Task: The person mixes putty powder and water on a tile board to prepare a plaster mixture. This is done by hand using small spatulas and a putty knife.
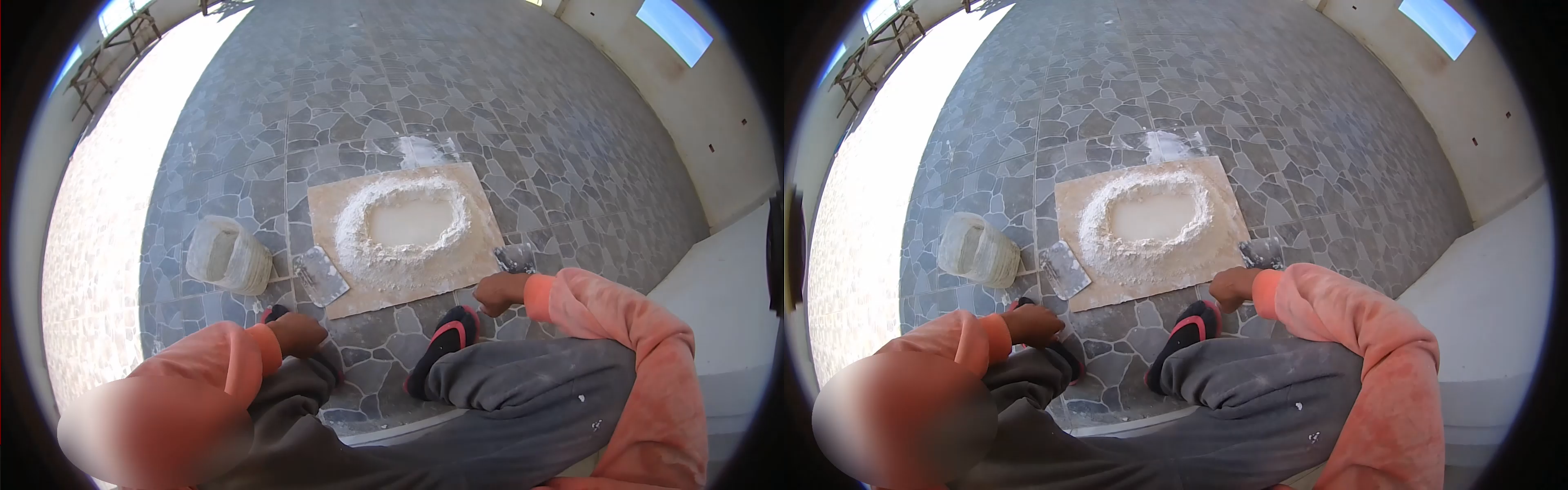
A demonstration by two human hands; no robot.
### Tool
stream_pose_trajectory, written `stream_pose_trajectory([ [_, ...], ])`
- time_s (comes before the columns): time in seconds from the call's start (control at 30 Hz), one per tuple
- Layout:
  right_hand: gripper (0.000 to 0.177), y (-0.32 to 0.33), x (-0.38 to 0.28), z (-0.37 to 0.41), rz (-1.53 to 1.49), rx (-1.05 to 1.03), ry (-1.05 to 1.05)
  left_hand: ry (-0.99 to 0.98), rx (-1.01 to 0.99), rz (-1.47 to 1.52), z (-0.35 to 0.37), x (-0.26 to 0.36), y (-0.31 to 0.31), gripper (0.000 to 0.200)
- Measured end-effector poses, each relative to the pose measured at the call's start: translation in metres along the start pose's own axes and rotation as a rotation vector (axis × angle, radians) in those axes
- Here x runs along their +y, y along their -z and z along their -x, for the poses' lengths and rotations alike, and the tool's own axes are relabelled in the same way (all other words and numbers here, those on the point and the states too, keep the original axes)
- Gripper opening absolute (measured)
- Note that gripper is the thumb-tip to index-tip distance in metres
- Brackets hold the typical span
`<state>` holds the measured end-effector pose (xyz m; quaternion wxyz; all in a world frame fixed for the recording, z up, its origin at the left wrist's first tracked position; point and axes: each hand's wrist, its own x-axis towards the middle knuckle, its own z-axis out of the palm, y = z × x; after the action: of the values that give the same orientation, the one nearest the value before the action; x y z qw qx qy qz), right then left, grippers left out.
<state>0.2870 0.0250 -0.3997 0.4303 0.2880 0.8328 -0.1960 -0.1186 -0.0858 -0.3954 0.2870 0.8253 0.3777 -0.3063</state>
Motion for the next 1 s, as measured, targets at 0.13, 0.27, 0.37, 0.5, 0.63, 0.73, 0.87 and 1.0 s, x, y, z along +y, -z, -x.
stream_pose_trajectory([
  [0.13,0.030,0.012,-0.019,-0.004,-0.066,0.109,0.082,-0.078,0.078,-0.024,-0.008,0.028,0.011,0.022],
  [0.27,0.030,0.031,-0.023,-0.001,-0.044,0.120,0.127,-0.125,0.121,-0.016,-0.007,0.042,0.023,0.021],
  [0.37,0.030,0.034,-0.011,-0.004,-0.062,0.217,0.076,-0.108,0.109,-0.042,-0.011,0.032,0.016,0.023],
  [0.5,0.028,0.046,-0.006,0.001,-0.023,0.210,-0.007,-0.051,0.087,-0.063,-0.005,0.023,0.022,0.023],
  [0.63,0.028,0.051,-0.008,0.001,0.001,0.193,0.013,-0.053,0.097,-0.070,-0.003,0.017,0.020,0.024],
  [0.73,0.029,0.051,-0.011,0.000,0.005,0.150,0.010,-0.060,0.073,-0.082,-0.007,0.020,0.019,0.024],
  [0.87,0.029,0.052,-0.016,0.000,-0.008,0.157,0.010,-0.069,0.058,-0.071,-0.004,0.025,0.023,0.024],
  [1.0,0.029,0.054,-0.017,0.003,-0.017,0.170,0.003,-0.071,0.055,-0.068,-0.002,0.024,0.024,0.024],
])
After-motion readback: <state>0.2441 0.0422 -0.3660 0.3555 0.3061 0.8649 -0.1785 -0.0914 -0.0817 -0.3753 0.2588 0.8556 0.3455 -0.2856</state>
